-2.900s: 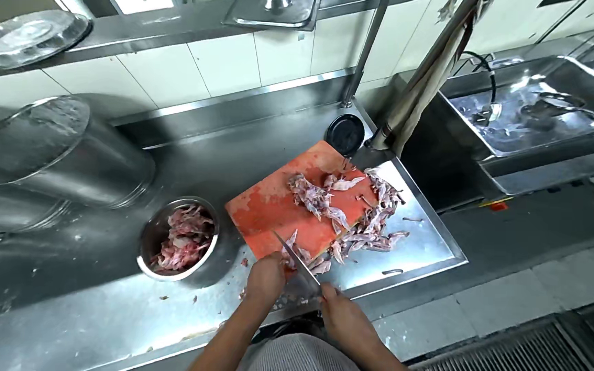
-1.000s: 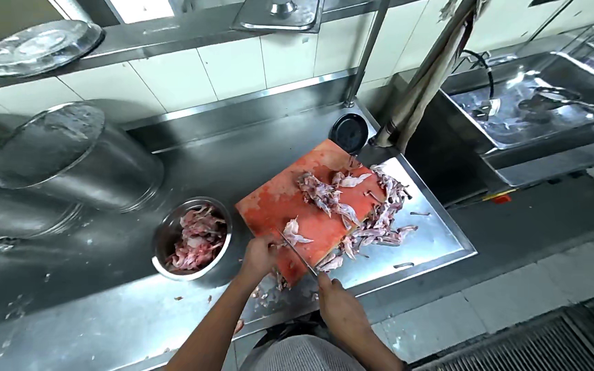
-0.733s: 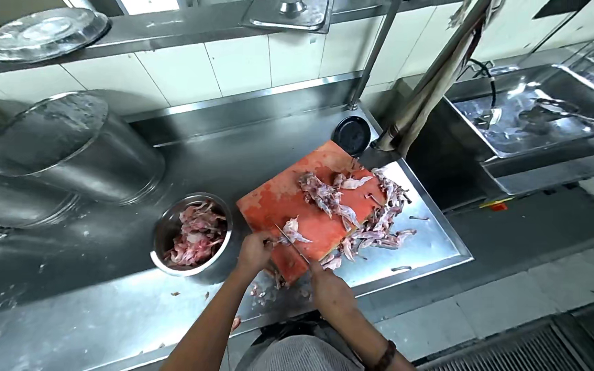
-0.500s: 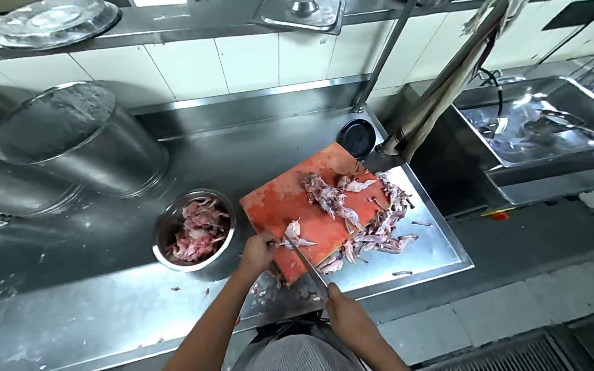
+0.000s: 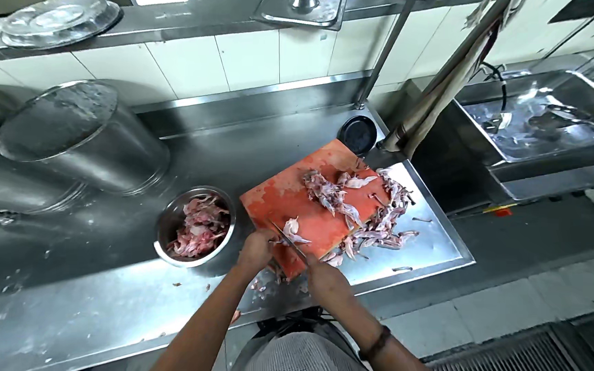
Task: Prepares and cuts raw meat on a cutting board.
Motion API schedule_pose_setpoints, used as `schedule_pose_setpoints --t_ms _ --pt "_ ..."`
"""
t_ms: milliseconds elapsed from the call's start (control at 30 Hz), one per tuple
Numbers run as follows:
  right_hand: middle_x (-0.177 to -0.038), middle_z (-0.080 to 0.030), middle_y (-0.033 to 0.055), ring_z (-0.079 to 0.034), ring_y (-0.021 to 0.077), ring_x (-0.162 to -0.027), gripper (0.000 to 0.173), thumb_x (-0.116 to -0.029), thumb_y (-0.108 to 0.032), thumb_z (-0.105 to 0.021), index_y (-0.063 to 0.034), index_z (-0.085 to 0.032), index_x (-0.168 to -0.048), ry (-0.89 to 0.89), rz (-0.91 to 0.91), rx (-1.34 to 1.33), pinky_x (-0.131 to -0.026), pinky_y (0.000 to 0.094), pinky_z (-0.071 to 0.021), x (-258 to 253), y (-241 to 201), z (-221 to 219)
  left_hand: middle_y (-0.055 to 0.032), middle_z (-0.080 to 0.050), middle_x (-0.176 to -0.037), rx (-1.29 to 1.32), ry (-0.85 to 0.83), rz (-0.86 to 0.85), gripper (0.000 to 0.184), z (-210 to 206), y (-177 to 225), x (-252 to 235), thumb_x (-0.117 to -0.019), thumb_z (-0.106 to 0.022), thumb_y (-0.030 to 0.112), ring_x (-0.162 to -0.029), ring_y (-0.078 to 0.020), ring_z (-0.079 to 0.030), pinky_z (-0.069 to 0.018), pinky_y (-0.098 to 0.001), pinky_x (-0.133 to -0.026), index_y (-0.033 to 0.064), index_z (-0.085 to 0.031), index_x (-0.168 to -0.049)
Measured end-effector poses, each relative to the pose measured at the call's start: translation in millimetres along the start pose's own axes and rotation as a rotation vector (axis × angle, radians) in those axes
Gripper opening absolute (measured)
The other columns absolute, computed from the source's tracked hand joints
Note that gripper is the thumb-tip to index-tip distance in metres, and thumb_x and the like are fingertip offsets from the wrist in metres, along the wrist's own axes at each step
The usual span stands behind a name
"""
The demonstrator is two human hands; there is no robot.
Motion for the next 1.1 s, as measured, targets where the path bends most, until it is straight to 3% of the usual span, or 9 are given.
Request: schedule_pose_setpoints --t_ms 100,233,367,567,667,767,933,1100 --pt "-0.11 -0.072 0.0153 -0.072 0.0365 -0.102 0.045 -0.1063 -0.028 -0.04 -0.0202 -0.043 -0.15 -0.01 -0.008 0.006 -0.085 0.0573 -0.0584 -9.4 -5.0 0.2 -0.0064 -0.073 -0.118 -0.022 0.035 -0.02 0.021 2.0 0.2 1.7 -0.0995 -0.059 0.01 -0.117 -0.0215 -0.067 -0.0521 -0.0427 -0.107 0.0117 -0.075 -0.113" --pt "-0.105 -0.072 0.0179 -0.072 0.0388 -0.097 0.04 -0.1087 -0.033 -0.04 -0.0139 -0.049 -0.142 -0.046 -0.044 -0.051 -0.082 0.0576 -0.058 24.4 39.4 -30.3 -0.0055 -0.072 -0.124 -0.011 0.048 0.028 0.024 -2.7 -2.7 4.5 -0.1011 -0.057 0.012 -0.122 -0.0212 -0.065 -0.0506 -0.0425 -0.11 0.0126 -0.074 -0.117" --pt "-0.101 -0.071 0.0169 -0.072 0.0371 -0.096 0.04 -0.11 -0.04 -0.037 -0.0141 -0.05 -0.138 -0.1 -0.047 -0.086 -0.082 0.0565 -0.0577 49.3 69.8 -44.4 -0.0087 -0.069 -0.128 -0.047 -0.049 0.103 0.027 -6.9 4.5 10.5 -0.1048 -0.052 0.019 -0.124 -0.0253 -0.064 -0.0511 -0.0464 -0.108 0.0119 -0.07 -0.124" --pt "-0.088 -0.07 0.0127 -0.072 0.0328 -0.084 0.037 -0.1089 -0.039 -0.041 -0.0133 -0.053 -0.133 0.085 -0.047 -0.236 -0.076 0.0527 -0.058 56.7 64.1 -14.3 -0.0148 -0.073 -0.11 0.048 -0.01 0.24 0.03 21.9 47.8 19.9 -0.1057 -0.049 0.027 -0.108 -0.0308 -0.071 -0.0551 -0.0525 -0.097 0.0093 -0.069 -0.121" --pt "-0.082 -0.068 0.0111 -0.07 0.0313 -0.075 0.035 -0.1081 -0.036 -0.044 -0.0121 -0.054 -0.132 0.227 -0.044 -0.338 -0.07 0.052 -0.0576 63.9 62.4 13.4 -0.0134 -0.073 -0.107 0.141 0.022 0.222 0.03 38.1 79.7 18.4 -0.1051 -0.053 0.03 -0.105 -0.0283 -0.07 -0.0548 -0.0505 -0.097 0.0073 -0.071 -0.115" --pt "-0.079 -0.067 0.0097 -0.069 0.0297 -0.07 0.034 -0.1069 -0.035 -0.046 -0.0107 -0.056 -0.128 0.308 -0.007 -0.375 -0.067 0.0511 -0.0575 70.5 56.7 28.3 -0.0117 -0.073 -0.107 0.135 0.028 0.209 0.031 40.8 96.1 18.0 -0.1049 -0.052 0.029 -0.105 -0.0263 -0.07 -0.0547 -0.049 -0.097 0.009 -0.071 -0.117" --pt "-0.096 -0.071 0.0147 -0.073 0.0347 -0.091 0.037 -0.1079 -0.036 -0.042 -0.0128 -0.053 -0.135 0.035 -0.012 -0.286 -0.08 0.0545 -0.0581 51.7 48.2 -19.8 -0.0116 -0.073 -0.112 0.015 -0.053 0.247 0.032 7.7 72.1 19.8 -0.1047 -0.05 0.029 -0.11 -0.0271 -0.069 -0.0538 -0.0492 -0.099 0.0087 -0.071 -0.118" --pt "-0.107 -0.072 0.0165 -0.072 0.0358 -0.101 0.04 -0.1092 -0.04 -0.039 -0.0138 -0.051 -0.137 -0.083 -0.072 -0.202 -0.085 0.0556 -0.0576 42.9 63.2 -54.8 -0.0129 -0.072 -0.118 -0.023 -0.13 0.284 0.032 -21.9 43.5 29.2 -0.1057 -0.05 0.03 -0.115 -0.0289 -0.068 -0.052 -0.0512 -0.103 0.0109 -0.068 -0.125"
Point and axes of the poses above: each hand's wrist, its own x-axis away from the middle knuckle, its own z-axis out of the back of the hand, y = z × x, the point moved 8 cm from there along -x, towards the middle knuckle
